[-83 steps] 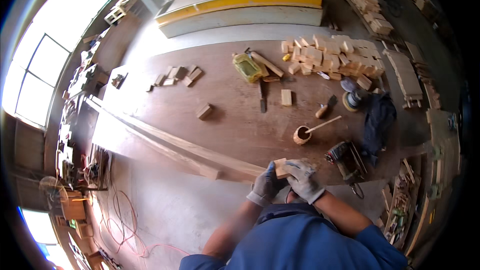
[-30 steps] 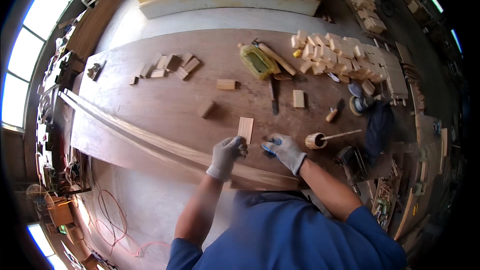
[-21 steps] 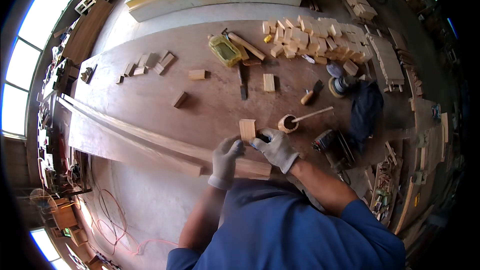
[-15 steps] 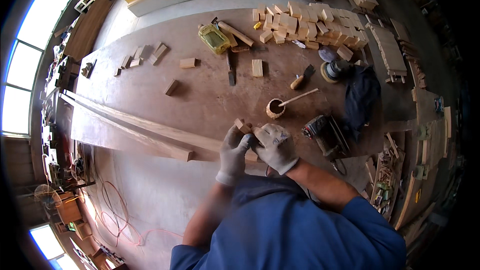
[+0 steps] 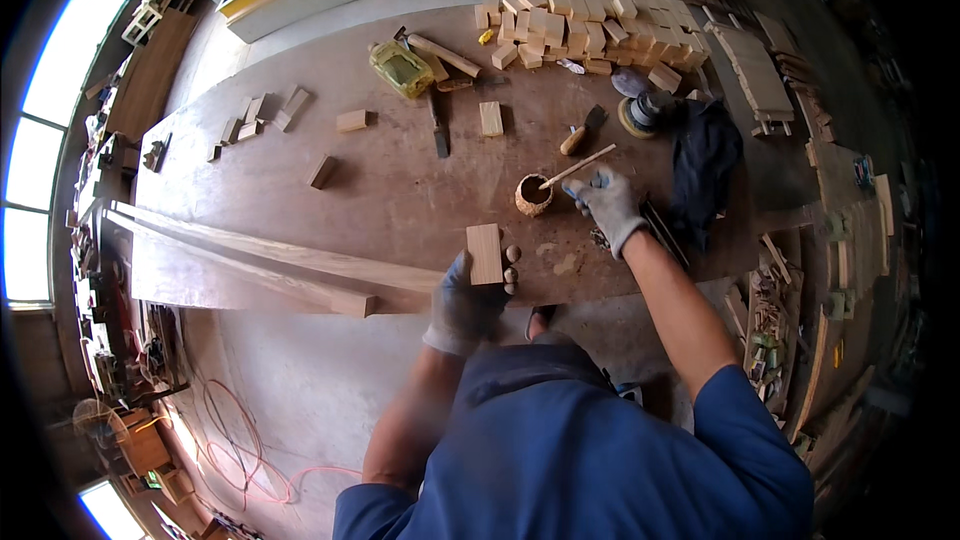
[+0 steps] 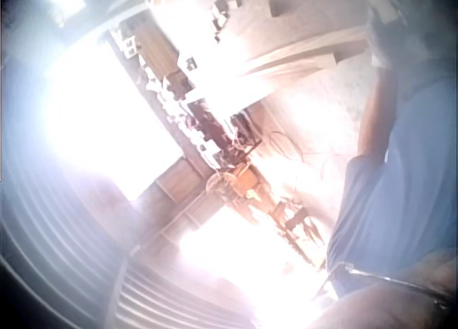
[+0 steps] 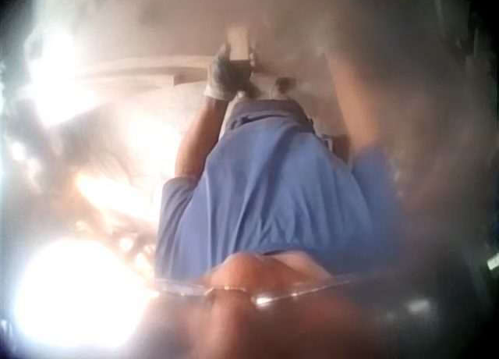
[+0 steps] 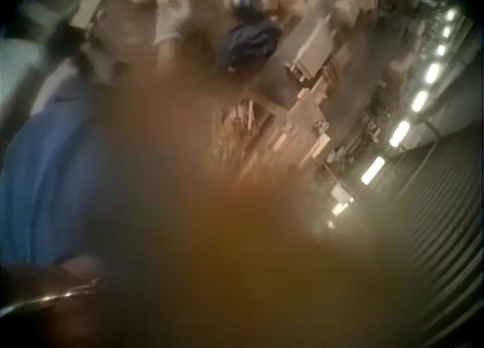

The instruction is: The person assembles wooden planks by applying glue to small blocks and nailing them to a long plank. They then move the plank to a clamping jig and secure it with clamps and a mallet.

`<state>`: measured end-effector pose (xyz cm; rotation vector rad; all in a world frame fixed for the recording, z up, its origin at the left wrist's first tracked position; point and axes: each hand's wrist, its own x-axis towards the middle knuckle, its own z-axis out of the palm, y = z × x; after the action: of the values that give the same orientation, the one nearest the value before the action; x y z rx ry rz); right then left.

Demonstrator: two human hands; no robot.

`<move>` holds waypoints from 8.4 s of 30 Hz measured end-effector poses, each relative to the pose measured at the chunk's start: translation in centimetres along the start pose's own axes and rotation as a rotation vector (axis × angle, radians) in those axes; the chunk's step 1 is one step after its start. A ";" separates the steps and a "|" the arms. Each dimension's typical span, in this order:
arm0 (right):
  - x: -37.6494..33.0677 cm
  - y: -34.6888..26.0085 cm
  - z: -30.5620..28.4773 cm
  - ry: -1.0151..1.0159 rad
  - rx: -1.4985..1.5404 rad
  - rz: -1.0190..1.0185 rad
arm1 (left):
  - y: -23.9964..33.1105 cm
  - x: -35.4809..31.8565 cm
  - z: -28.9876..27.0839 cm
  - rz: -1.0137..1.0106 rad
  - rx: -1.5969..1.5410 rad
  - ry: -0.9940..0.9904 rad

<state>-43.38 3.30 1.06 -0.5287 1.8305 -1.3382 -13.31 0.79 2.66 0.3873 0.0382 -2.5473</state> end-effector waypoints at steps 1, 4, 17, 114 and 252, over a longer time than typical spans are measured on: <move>0.5 -1.1 0.7 0.011 0.015 0.004 | 0.2 0.1 -0.1 0.003 0.018 0.001; 1.4 -2.2 1.7 -0.012 0.041 -0.001 | 0.7 -0.2 -2.3 0.001 0.040 0.117; -0.1 -6.3 0.9 -0.107 -0.318 -0.299 | 1.7 1.0 -2.4 0.065 0.559 0.158; -10.0 -8.9 -1.2 -0.020 0.208 -0.231 | 0.4 5.6 0.0 0.216 1.063 0.088; -16.2 12.0 2.2 -0.219 -1.456 -0.094 | 4.6 -2.9 -3.4 0.332 2.436 -0.237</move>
<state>-30.54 17.91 -4.64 -1.3965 2.3335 0.2572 -7.64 -1.24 0.45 0.6670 -2.7618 -0.9087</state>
